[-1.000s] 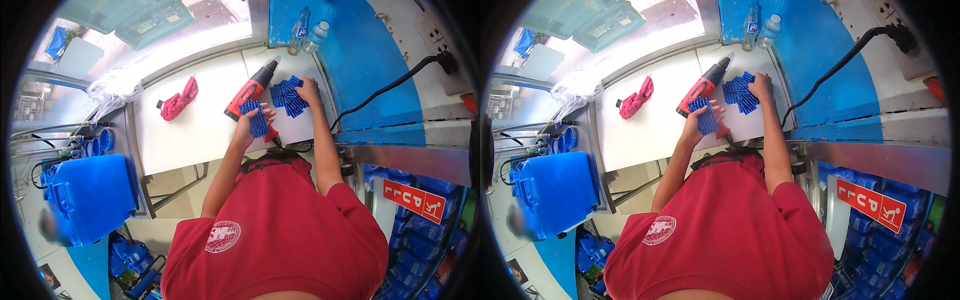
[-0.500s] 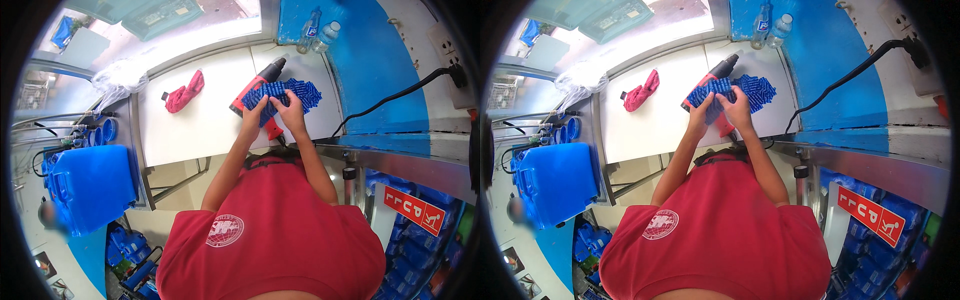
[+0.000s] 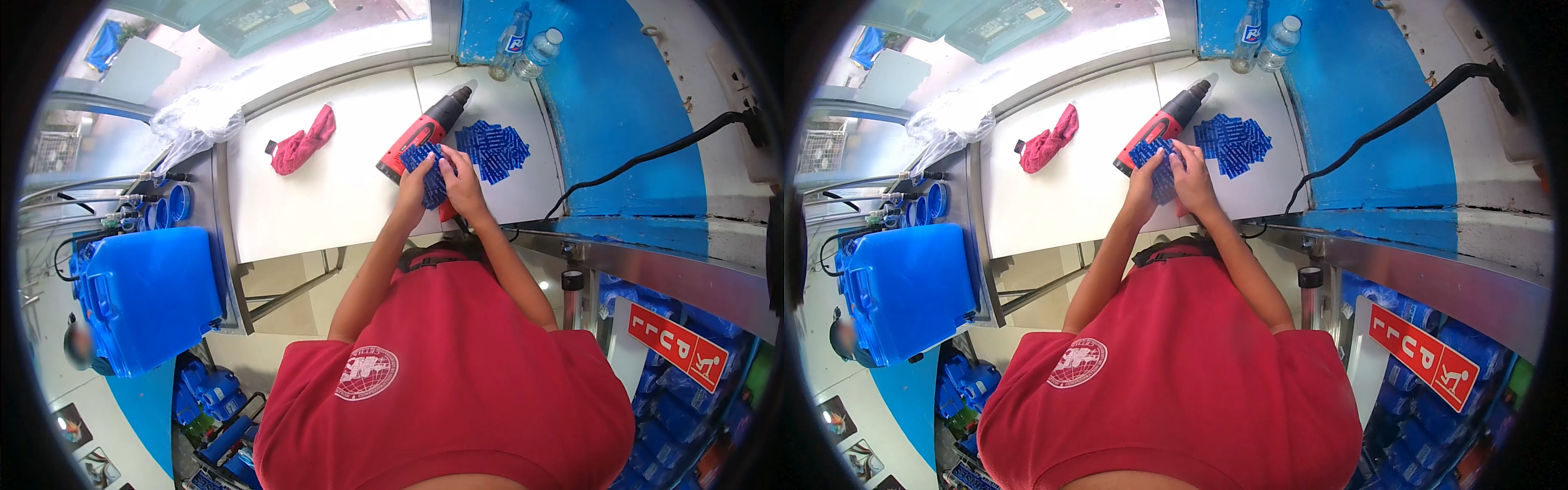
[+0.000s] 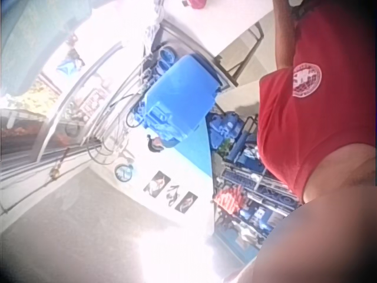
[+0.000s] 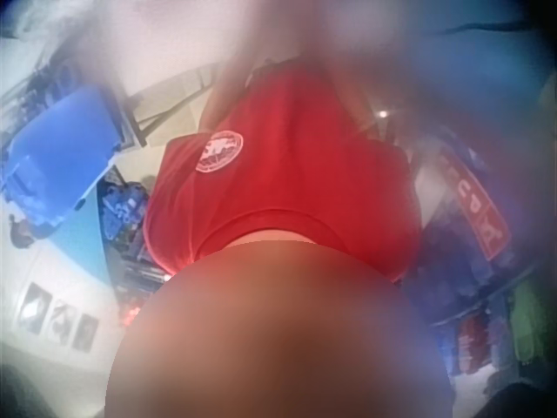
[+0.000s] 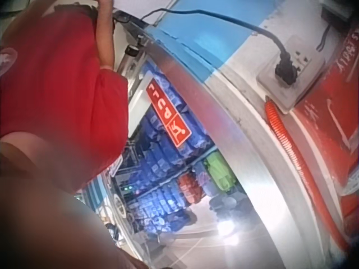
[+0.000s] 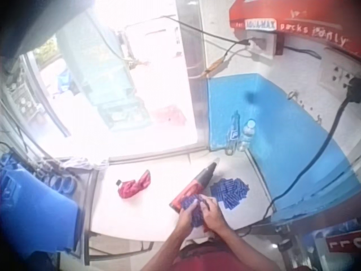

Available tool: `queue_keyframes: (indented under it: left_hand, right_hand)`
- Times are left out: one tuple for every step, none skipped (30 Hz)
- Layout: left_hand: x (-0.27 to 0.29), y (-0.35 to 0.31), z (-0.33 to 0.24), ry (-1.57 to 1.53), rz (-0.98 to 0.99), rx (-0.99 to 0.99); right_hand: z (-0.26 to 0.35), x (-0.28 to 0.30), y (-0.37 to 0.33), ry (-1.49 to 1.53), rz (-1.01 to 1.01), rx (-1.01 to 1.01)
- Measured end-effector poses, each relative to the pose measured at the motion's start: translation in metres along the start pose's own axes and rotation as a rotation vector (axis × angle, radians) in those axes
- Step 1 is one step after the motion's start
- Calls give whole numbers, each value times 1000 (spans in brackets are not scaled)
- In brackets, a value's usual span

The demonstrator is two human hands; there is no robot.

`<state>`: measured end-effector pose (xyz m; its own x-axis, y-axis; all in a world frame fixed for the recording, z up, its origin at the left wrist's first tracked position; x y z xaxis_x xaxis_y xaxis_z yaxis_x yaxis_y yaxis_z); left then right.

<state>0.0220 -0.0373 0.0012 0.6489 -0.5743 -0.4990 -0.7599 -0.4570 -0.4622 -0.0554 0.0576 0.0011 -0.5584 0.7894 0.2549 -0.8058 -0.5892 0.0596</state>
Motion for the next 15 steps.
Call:
queue_keyframes:
  left_hand:
    - [0,0,1,-25,23,15]
    - [0,1,2,-55,51,23]
    - [0,1,4,-70,56,49]
    - [0,1,4,-90,66,67]
    - [0,2,4,-110,76,84]
    - [0,2,2,-115,108,95]
    - [0,1,0,-120,141,107]
    - [0,0,-3,-126,174,118]
    - [-1,-1,-5,-164,177,134]
    - [-1,-3,-8,-201,176,149]
    - [-2,-5,-10,-236,192,164]
    - [-3,-8,-14,-230,218,156]
    - [-4,-10,-15,-224,194,183]
    - [-5,-12,-15,-210,161,218]
    - [-7,-13,-15,-194,127,254]
  right_hand:
    - [-3,0,1,-8,15,3]
    - [-5,-2,1,-16,31,5]
    - [-6,-2,2,-28,33,-16]
    - [-5,-3,1,-12,83,-8]
    - [-3,-2,0,0,119,-25]
    - [-1,-2,-1,-5,159,-101]
    - [7,1,-3,25,200,-39]
    - [15,6,-6,38,246,-35]
    - [23,11,-9,51,294,-30]
    - [32,18,-11,-60,367,28]
    - [40,27,-13,-172,439,87]
    - [47,30,-17,-284,508,144]
    - [53,31,-20,-424,493,209]
    - [58,31,-23,-565,474,271]
    - [61,30,-25,-711,455,340]
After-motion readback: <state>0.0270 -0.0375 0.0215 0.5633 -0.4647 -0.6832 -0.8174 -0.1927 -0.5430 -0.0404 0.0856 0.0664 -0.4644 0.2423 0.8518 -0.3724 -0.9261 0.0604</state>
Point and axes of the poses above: each hand's wrist, its own y-axis towards the middle knuckle, its own x-axis out of the back of the hand, z = x × y, the point moved 3 cm from there along y, towards the middle knuckle, and after that the axes turned 1 degree about -z, right-handed, at the moved point
